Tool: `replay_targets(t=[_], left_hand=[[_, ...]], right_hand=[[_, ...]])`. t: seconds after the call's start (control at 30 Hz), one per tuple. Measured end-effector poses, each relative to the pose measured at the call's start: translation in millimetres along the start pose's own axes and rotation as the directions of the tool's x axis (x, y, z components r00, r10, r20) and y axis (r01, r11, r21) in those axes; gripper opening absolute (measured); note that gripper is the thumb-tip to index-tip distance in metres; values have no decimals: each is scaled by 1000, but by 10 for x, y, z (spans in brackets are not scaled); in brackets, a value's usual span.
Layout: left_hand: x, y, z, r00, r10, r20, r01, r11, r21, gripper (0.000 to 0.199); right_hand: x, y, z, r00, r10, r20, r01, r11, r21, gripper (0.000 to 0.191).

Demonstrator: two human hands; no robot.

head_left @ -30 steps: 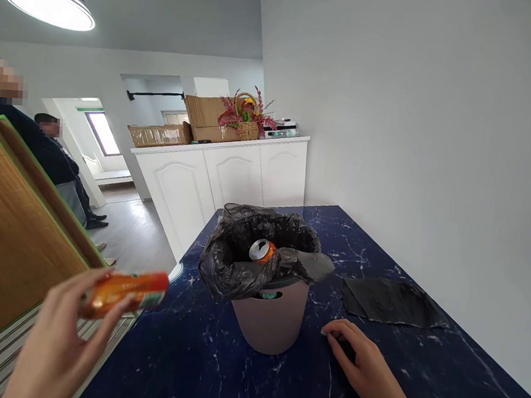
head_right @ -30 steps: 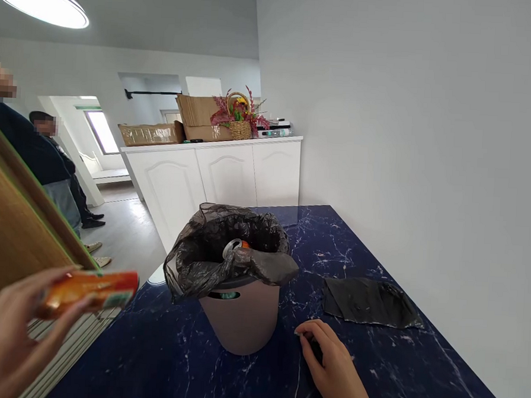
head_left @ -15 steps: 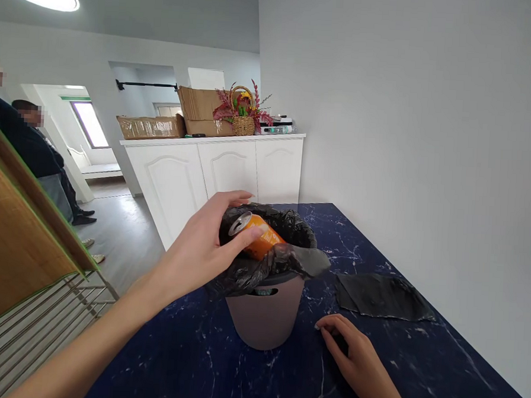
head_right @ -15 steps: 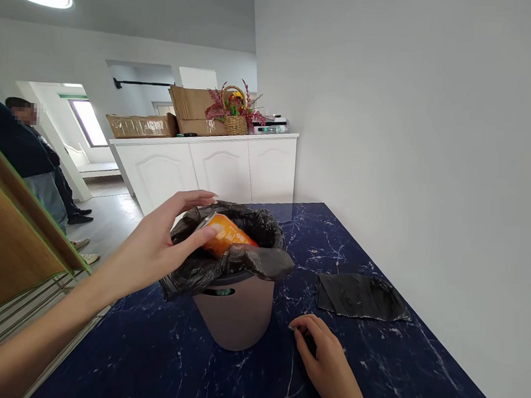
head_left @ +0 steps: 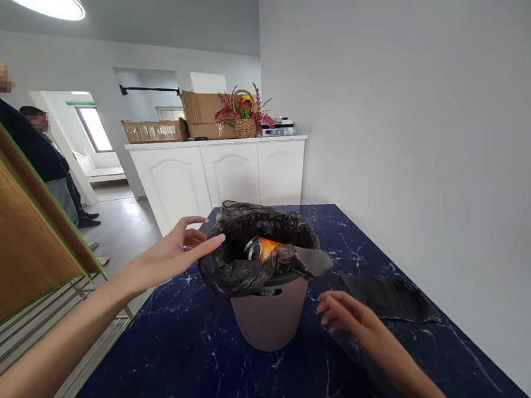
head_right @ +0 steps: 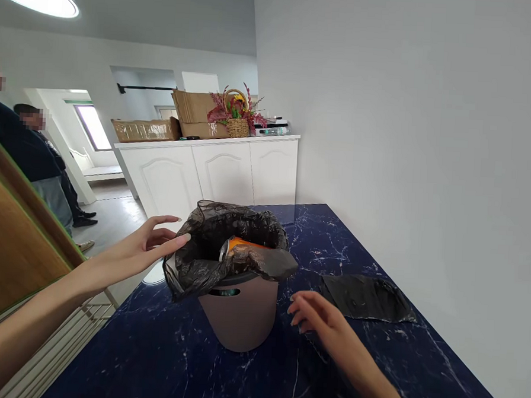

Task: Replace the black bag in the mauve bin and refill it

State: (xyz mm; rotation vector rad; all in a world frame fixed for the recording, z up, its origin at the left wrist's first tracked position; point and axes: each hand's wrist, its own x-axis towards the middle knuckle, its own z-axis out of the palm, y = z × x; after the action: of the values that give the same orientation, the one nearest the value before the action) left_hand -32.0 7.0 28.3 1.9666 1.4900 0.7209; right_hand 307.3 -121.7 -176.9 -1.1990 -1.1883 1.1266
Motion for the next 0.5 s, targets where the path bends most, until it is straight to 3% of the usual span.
replay_targets(t=[0.07,0.13,0.27,0.37,0.5], left_hand=[[-14,32,-28,998,-18,59,17,1000,10,93],[-17,49,-45,995,-14,103,13,1000,18,81],[3,38,-35,988,35,148,-23,996,-82,54],[30,11,-17,973,103,205,-44,961,-272,39],[83,4,-1,988,131,85,-89,920,-381,29]], right_hand=[[104,-288,-53,995,92,29,-96,972,214,54],[208,-564,-104,977,161,138,-200,918,344,53],[363,-998,-139,925,204,320,-321,871,371,55],[425,-1195,-111,925,223,307,-324,884,336,47],[485,-1380,-99,961,204,186,-253,920,299,35]])
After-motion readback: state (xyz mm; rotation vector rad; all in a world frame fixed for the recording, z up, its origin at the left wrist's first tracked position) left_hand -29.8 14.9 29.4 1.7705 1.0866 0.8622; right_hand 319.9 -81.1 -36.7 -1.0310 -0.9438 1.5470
